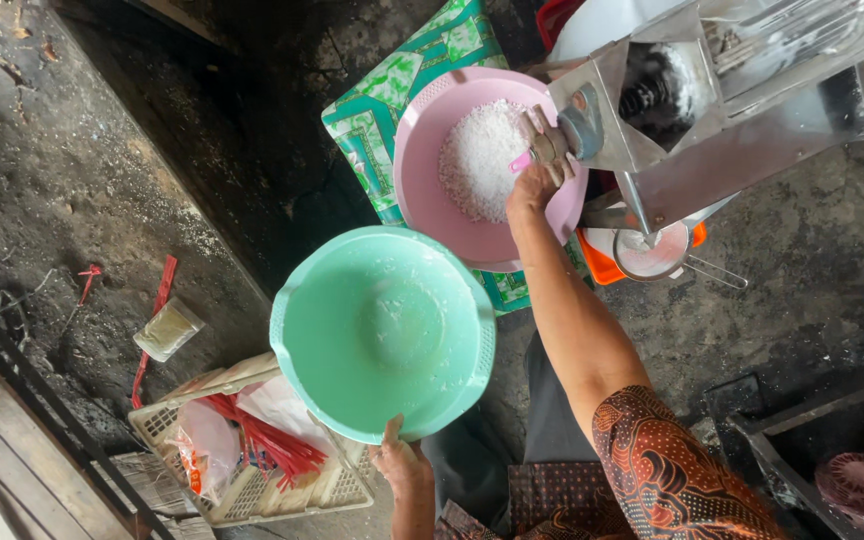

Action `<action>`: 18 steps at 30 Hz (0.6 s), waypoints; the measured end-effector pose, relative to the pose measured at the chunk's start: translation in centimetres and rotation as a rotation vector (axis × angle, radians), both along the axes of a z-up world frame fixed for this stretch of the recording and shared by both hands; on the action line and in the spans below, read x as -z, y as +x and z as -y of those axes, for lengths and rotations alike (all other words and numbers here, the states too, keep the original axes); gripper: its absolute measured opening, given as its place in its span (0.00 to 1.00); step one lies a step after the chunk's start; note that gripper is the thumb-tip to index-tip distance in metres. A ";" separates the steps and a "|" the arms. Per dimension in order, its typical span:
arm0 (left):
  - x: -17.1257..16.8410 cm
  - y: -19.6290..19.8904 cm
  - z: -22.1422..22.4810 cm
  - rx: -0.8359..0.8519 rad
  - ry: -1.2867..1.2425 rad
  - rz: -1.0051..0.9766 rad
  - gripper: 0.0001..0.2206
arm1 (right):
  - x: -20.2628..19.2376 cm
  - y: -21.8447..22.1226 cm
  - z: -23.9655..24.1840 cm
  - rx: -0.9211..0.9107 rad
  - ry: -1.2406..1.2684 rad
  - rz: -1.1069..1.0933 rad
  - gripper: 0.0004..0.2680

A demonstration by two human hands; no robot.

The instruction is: The person scoops coconut meat from a bowl into a grinding machine, uses a pink spoon to press the meat into the grinder, and pours water into the machine to wash through the processed contents.

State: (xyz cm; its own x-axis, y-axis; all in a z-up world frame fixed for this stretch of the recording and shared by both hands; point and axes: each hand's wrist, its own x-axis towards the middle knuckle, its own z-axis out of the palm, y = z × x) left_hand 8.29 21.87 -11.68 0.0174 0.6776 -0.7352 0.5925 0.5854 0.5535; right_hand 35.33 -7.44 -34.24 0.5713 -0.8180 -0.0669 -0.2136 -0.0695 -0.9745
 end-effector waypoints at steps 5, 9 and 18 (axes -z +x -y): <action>0.1 0.3 0.0 0.007 0.016 0.008 0.30 | -0.5 -1.4 -4.7 0.297 0.596 -0.063 0.07; 0.4 0.3 -1.0 0.030 0.038 0.020 0.30 | 7.7 -5.6 -8.4 0.126 0.550 0.054 0.07; 2.0 1.2 -3.4 0.125 0.017 -0.137 0.26 | -7.6 -13.6 -4.7 -0.400 0.732 -0.190 0.15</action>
